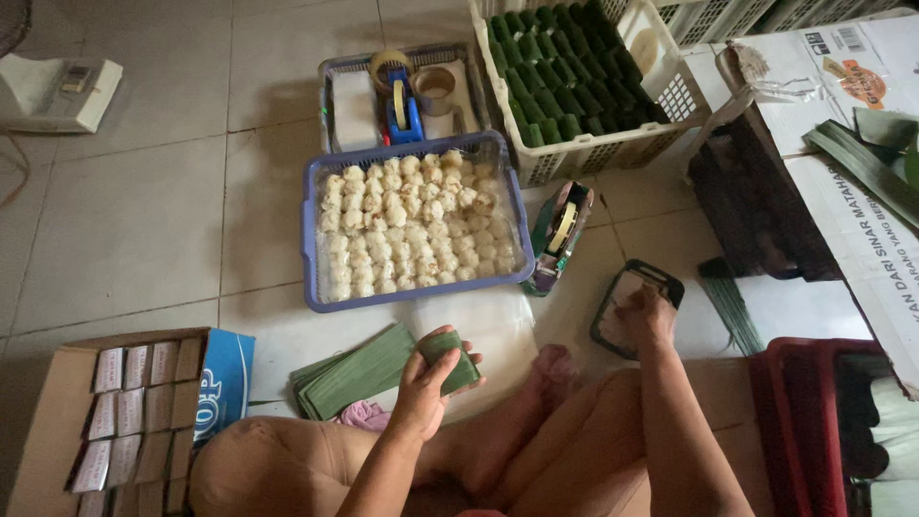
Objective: The person sits on the floor wrapping round rice cakes in green leaves, then wraps each leaf-wrapped cake in clear plastic film and places it into a tray. The person also places wrapped items into a labeled cardboard box.
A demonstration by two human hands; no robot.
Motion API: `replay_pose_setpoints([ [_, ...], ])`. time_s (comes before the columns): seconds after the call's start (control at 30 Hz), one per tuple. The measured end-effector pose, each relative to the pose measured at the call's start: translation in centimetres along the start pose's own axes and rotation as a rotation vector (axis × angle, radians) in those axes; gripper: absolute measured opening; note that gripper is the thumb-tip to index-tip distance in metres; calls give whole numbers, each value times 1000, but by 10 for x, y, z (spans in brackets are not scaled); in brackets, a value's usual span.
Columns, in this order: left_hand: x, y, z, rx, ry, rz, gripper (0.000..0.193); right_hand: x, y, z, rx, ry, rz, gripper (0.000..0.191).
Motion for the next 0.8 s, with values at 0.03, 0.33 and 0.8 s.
replay_pose_setpoints([
  [0.03, 0, 0, 0, -8, 8, -7, 43, 1, 1, 1, 37, -6, -3, 44],
  [0.33, -3, 2, 2, 3, -12, 2, 43, 1, 5, 5, 64, -2, 26, 44],
  [0.8, -1, -1, 5, 2, -19, -4, 45, 2, -8, 15, 125, -107, 161, 38],
])
Point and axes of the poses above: each hand's wrist, its own z-axis away from the middle knuckle, its own x-axis out of the palm, y = z × x, the point moved 7 cm from there along -z, towards the middle knuckle, and after that the axes turned 15 degrees about -x, right-handed, at the moved point
